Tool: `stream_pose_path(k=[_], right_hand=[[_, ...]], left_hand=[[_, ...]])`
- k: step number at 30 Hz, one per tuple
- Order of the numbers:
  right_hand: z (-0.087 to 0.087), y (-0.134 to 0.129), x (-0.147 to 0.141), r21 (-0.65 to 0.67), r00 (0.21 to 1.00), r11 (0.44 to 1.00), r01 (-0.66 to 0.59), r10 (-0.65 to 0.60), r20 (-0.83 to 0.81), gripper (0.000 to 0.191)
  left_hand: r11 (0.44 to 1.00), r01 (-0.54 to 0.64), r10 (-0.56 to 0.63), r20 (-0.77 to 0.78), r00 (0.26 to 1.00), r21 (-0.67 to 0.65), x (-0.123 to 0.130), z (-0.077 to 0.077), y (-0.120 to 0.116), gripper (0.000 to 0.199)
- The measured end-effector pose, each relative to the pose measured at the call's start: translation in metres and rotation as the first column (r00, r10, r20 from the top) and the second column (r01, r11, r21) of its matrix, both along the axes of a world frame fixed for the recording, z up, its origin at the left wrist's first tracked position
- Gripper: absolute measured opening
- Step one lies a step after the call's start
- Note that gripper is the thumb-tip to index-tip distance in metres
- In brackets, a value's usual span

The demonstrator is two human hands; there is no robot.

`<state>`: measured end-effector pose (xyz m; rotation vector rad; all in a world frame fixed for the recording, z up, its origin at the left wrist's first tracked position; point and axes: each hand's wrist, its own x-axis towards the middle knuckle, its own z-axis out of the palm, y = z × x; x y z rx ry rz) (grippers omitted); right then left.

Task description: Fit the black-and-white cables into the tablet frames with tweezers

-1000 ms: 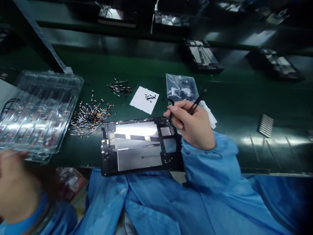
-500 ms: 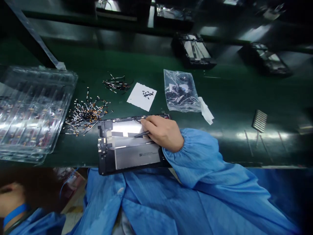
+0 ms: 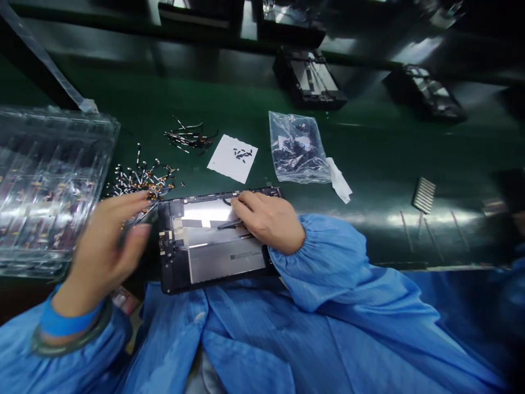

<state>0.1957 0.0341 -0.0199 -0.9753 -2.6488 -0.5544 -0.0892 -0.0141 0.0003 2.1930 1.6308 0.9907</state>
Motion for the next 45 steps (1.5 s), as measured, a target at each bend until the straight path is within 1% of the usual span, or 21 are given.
stream_pose_path(k=[1, 2, 4, 6, 9, 12, 14, 19, 22, 27, 33, 40, 45], right_hand=[[0.001, 0.0, 0.0, -0.001, 1.0, 1.0, 0.0, 0.0, 0.002, 0.022], [0.001, 0.0, 0.0, -0.004, 1.0, 1.0, 0.001, -0.001, 0.003, 0.023], [0.002, 0.0, -0.001, -0.006, 1.0, 1.0, 0.004, -0.004, -0.004, 0.023], [0.002, 0.0, -0.002, 0.0, 1.0, 1.0, 0.004, -0.004, -0.012, 0.023], [0.003, 0.001, -0.001, -0.02, 1.0, 1.0, -0.003, 0.003, 0.0, 0.025], [0.006, 0.002, 0.004, -0.073, 1.0, 0.997, -0.009, 0.01, 0.012, 0.03], [0.008, 0.001, 0.01, -0.084, 1.0, 0.996, -0.022, 0.022, 0.006, 0.033], [0.008, -0.001, 0.025, 0.0, 0.997, 0.998, -0.068, 0.068, -0.041, 0.03], [0.004, -0.003, 0.03, 0.015, 0.996, 0.998, -0.064, 0.065, -0.058, 0.028], [0.0, -0.003, 0.031, 0.016, 0.998, 0.999, -0.037, 0.037, -0.055, 0.03], [-0.001, -0.002, 0.03, 0.027, 0.997, 0.999, -0.033, 0.035, -0.073, 0.029], [-0.002, -0.003, 0.03, -0.005, 0.998, 1.0, -0.023, 0.023, -0.052, 0.031], [-0.002, -0.002, 0.03, -0.014, 0.997, 1.0, -0.028, 0.027, -0.068, 0.03]], left_hand=[[0.979, 0.205, -0.204, -0.064, 0.977, 0.005, 0.01, -0.001, 0.01, 0.027], [0.94, 0.341, -0.341, -0.133, 0.931, -0.021, 0.021, -0.002, 0.02, 0.028], [0.886, 0.458, -0.462, -0.224, 0.858, -0.076, 0.041, -0.008, 0.036, 0.031], [0.866, 0.485, -0.498, -0.275, 0.822, -0.121, 0.054, -0.015, 0.047, 0.034], [0.852, 0.506, -0.519, -0.334, 0.787, -0.132, 0.059, -0.022, 0.055, 0.036], [0.847, 0.526, -0.51, -0.388, 0.768, -0.073, 0.055, -0.024, 0.056, 0.035], [0.844, 0.535, -0.502, -0.414, 0.76, -0.041, 0.055, -0.023, 0.056, 0.036], [0.82, 0.572, -0.488, -0.499, 0.716, 0.02, 0.057, -0.02, 0.056, 0.039], [0.816, 0.577, -0.481, -0.53, 0.698, 0.019, 0.058, -0.02, 0.056, 0.038], [0.818, 0.575, -0.476, -0.545, 0.69, 0.014, 0.058, -0.02, 0.055, 0.036], [0.824, 0.566, -0.474, -0.537, 0.698, 0.009, 0.06, -0.019, 0.054, 0.037], [0.817, 0.576, -0.479, -0.534, 0.697, 0.019, 0.06, -0.018, 0.054, 0.037], [0.818, 0.575, -0.476, -0.542, 0.693, 0.018, 0.06, -0.018, 0.054, 0.037]])
